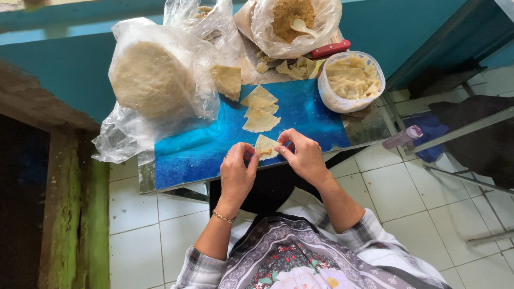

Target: The person sits at a table and folds triangular pieces of thin dough around a portion of filling taken from a plastic container, pinching the edges closed by hand and setting the finished filled pastry on the blue work mat. They repeat the folding cycle, occasionally reaching into a bag of brown powder and repositioning dough pieces.

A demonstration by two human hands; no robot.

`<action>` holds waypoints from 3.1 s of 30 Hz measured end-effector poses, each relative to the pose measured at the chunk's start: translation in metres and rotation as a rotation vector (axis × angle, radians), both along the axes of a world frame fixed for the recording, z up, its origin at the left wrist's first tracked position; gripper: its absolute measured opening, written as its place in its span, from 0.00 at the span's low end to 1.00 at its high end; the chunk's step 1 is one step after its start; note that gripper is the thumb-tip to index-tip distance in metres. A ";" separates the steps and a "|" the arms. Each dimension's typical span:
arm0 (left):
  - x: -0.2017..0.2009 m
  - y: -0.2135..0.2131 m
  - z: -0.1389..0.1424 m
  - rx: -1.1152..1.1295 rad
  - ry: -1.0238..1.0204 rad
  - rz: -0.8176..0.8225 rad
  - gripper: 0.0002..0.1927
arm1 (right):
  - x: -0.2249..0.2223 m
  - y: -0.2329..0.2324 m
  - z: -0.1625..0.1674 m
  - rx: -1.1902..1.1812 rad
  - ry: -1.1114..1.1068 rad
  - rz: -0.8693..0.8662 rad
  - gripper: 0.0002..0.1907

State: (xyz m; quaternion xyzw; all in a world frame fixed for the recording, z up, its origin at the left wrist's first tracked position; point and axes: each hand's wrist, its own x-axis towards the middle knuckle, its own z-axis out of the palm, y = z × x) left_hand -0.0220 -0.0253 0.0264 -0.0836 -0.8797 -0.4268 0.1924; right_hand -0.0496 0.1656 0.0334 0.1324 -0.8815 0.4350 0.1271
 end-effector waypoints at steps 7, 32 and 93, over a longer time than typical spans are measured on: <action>0.001 -0.003 -0.002 -0.150 0.213 -0.080 0.10 | 0.012 -0.014 -0.014 0.117 0.349 -0.014 0.08; -0.019 -0.014 -0.010 -0.159 0.150 -0.190 0.02 | -0.018 -0.009 -0.022 0.150 0.264 0.276 0.05; -0.015 -0.013 -0.006 -0.279 0.219 -0.176 0.04 | -0.014 -0.010 -0.007 0.335 0.403 0.158 0.05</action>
